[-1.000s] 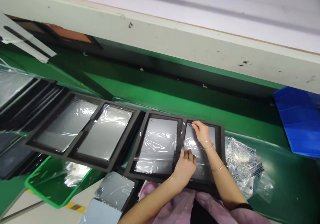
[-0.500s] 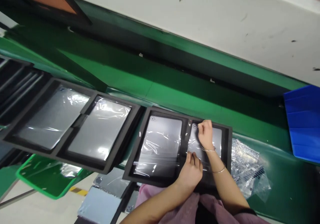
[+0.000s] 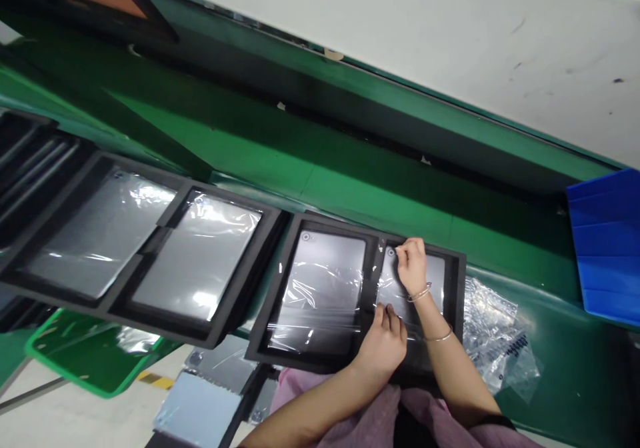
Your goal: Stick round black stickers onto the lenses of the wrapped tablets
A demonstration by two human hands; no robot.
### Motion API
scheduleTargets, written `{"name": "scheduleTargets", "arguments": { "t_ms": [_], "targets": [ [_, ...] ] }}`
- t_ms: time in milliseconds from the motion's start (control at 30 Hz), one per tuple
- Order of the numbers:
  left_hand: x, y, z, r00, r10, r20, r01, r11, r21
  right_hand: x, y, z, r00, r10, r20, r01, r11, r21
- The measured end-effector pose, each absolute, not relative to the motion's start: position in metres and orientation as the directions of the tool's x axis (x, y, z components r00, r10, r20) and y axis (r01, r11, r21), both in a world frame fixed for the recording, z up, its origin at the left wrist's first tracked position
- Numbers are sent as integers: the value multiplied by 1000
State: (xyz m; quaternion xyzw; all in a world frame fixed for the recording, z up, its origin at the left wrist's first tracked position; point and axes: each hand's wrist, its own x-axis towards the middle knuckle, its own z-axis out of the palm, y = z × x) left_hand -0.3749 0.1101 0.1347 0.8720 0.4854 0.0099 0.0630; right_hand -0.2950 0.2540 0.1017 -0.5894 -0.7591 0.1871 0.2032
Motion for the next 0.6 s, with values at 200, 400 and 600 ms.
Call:
{"name": "scheduleTargets", "arguments": {
  "t_ms": [200, 400, 600],
  "targets": [
    [-376, 112, 136, 537, 841, -64, 840, -526, 133, -296, 252, 102, -252, 966, 61, 808, 244, -536],
    [-378, 110, 137, 522, 848, -90, 845, -500, 187, -298, 253, 105, -230, 971, 57, 779, 219, -587],
    [-424, 114, 166, 447, 892, -69, 825, -381, 417, -296, 257, 117, -224, 965, 138, 629, 251, -736]
  ]
}}
